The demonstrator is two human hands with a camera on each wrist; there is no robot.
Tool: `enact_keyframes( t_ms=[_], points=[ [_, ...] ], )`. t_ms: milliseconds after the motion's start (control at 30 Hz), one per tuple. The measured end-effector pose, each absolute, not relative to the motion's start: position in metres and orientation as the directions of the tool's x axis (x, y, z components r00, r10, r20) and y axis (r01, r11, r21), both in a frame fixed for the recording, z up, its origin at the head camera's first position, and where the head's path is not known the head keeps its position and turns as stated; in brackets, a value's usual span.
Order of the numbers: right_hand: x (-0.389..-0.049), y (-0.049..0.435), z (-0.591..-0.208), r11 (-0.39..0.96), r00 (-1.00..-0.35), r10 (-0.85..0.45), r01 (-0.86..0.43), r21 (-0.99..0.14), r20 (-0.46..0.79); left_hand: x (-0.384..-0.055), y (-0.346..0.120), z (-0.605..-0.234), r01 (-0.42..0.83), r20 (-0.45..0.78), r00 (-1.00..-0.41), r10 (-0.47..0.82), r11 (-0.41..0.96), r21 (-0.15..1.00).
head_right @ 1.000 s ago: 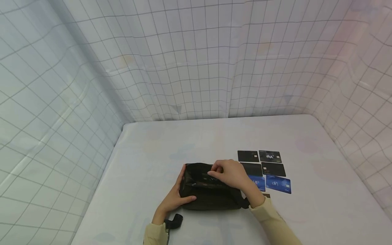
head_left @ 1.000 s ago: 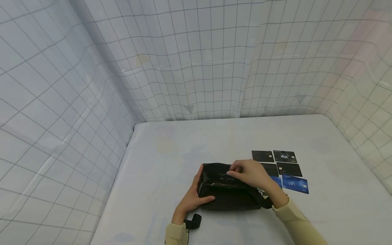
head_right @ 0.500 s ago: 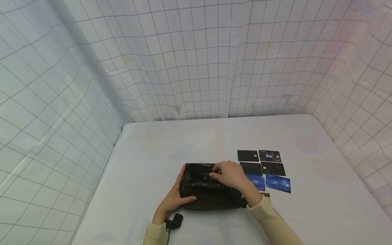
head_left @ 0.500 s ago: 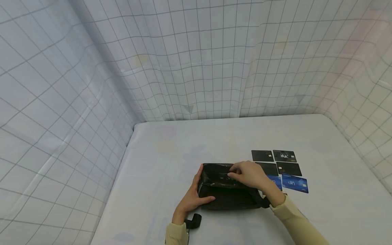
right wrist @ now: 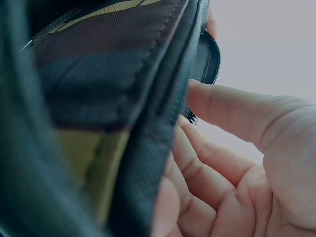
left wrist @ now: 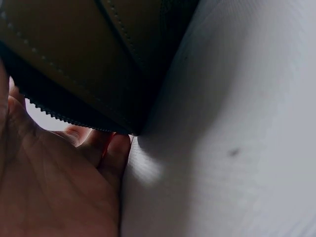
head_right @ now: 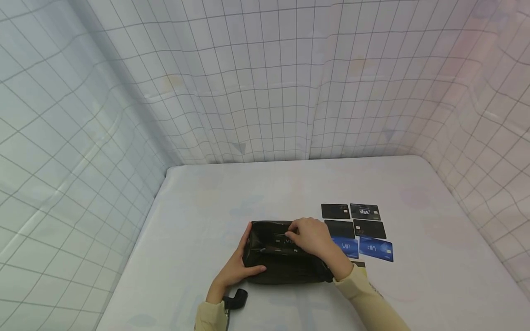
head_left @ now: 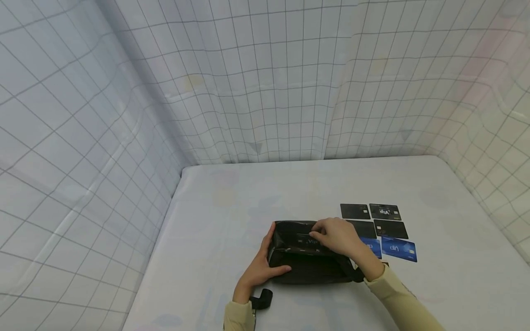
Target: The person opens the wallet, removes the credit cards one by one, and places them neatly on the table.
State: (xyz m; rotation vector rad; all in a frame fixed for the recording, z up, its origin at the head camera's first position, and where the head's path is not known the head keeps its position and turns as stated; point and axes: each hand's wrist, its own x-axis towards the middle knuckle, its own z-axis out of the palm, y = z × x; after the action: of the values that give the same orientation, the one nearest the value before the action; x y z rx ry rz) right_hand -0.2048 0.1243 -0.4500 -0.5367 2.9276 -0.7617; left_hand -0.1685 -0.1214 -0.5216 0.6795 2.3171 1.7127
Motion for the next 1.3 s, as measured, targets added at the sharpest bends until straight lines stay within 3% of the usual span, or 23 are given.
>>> enact_keyframes(
  t_ms=[567, 1033, 1300],
  points=[
    [-0.204, 0.125, -0.455, 0.833, -0.944, -0.325, -0.315, -0.456, 0.059, -0.169, -0.12, -0.526, 0.287, 0.167, -0.877, 0.45, 0.213, 0.934],
    [-0.203, 0.125, -0.458, 0.876, -0.954, -0.287, -0.298, -0.378, 0.087, -0.17, -0.12, -0.523, 0.25, 0.114, -0.879, 0.463, 0.242, 0.938],
    [-0.204, 0.124, -0.462, 0.894, -0.946, -0.299, -0.323, -0.311, 0.124, -0.176, -0.121, -0.546, 0.29, 0.163, -0.882, 0.442, 0.236, 0.927]
  ],
)
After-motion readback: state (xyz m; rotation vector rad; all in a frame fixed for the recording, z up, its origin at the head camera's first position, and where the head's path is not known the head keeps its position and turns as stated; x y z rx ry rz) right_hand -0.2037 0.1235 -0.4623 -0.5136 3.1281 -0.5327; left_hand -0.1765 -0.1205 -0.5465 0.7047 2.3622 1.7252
